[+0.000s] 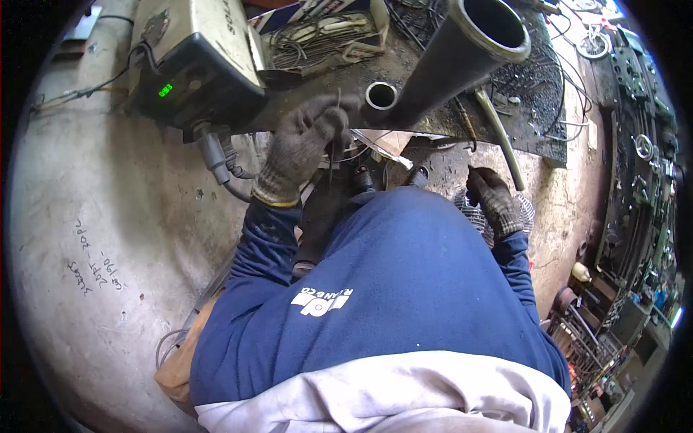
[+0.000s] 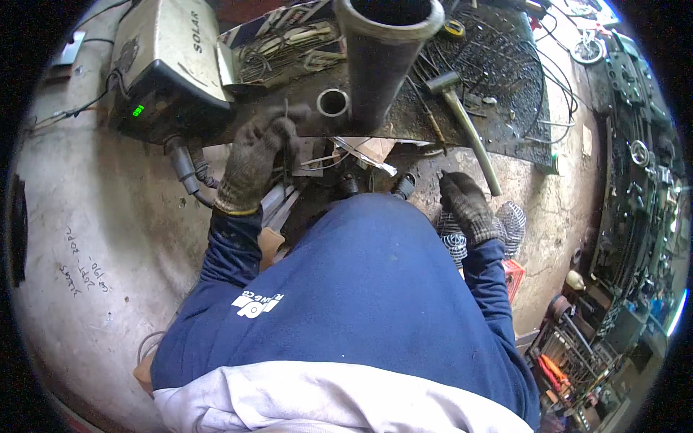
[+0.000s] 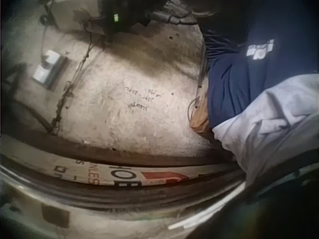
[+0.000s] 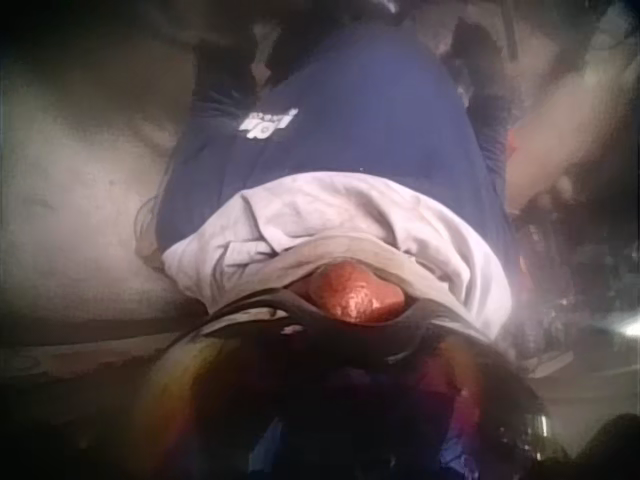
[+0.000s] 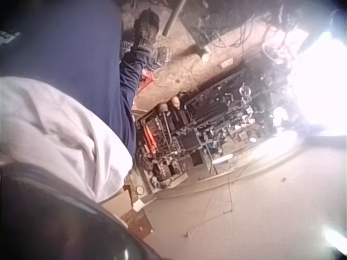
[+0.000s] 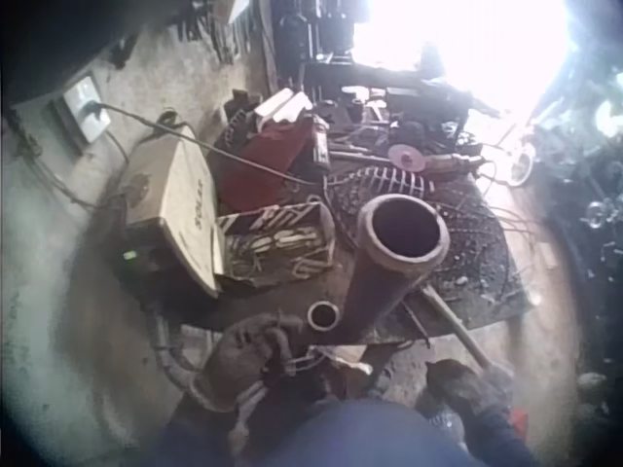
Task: The person aligns a metal bracket onto a pipe by tapping it with a hammer, then fits a larger pipe into the assembly while working on a cluttered workbench. They handle the pipes and bracket by hand and use a hammer for adjustments.
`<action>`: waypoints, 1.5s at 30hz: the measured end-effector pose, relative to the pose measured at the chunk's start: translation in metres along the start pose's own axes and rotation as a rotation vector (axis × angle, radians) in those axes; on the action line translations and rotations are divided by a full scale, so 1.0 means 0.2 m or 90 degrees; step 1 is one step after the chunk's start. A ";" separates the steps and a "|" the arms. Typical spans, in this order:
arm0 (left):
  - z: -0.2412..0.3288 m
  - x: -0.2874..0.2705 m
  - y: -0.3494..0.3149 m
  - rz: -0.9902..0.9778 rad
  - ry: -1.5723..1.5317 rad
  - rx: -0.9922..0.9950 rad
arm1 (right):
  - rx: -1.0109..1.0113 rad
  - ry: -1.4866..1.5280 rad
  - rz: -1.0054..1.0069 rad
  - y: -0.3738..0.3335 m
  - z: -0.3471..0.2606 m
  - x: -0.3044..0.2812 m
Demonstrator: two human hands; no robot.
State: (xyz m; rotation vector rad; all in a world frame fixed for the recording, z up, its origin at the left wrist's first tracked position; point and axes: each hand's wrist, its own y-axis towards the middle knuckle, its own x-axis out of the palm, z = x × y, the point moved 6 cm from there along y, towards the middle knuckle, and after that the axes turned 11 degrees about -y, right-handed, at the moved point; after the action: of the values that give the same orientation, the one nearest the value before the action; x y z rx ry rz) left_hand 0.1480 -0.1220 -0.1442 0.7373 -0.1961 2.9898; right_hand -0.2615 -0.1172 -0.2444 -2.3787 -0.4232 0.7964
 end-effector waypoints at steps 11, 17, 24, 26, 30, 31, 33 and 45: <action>0.47 -0.08 0.64 0.089 0.745 0.452 | 0.007 -0.259 -0.010 0.07 0.31 0.09; 0.30 -0.07 0.80 -0.028 0.966 0.176 | 0.120 -0.280 0.033 -0.06 0.42 0.01; 0.24 -0.10 0.88 -0.084 1.068 -0.015 | 0.169 -0.392 0.012 -0.14 0.49 0.02; 0.29 -0.18 0.84 -0.080 1.136 -0.095 | 0.096 -0.365 0.001 -0.02 0.61 0.06; 0.28 -0.27 0.86 -0.042 1.079 -0.080 | 0.065 -0.412 0.029 0.04 0.70 0.00; 0.32 -0.24 0.82 -0.003 1.065 -0.064 | 0.050 -0.431 0.025 0.02 0.64 0.00; 0.48 -0.12 0.74 0.129 0.936 0.031 | 0.039 -0.444 0.033 0.05 0.76 -0.03; 0.79 0.01 0.26 0.155 0.062 0.481 | 0.122 -0.373 0.038 -0.01 1.01 0.06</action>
State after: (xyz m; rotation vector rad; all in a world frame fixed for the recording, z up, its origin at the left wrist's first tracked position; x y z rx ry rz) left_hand 0.2154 -0.1953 -0.0098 0.6259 0.9607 3.2978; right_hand -0.3802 -0.0225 -0.3787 -1.9594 -0.4795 1.4961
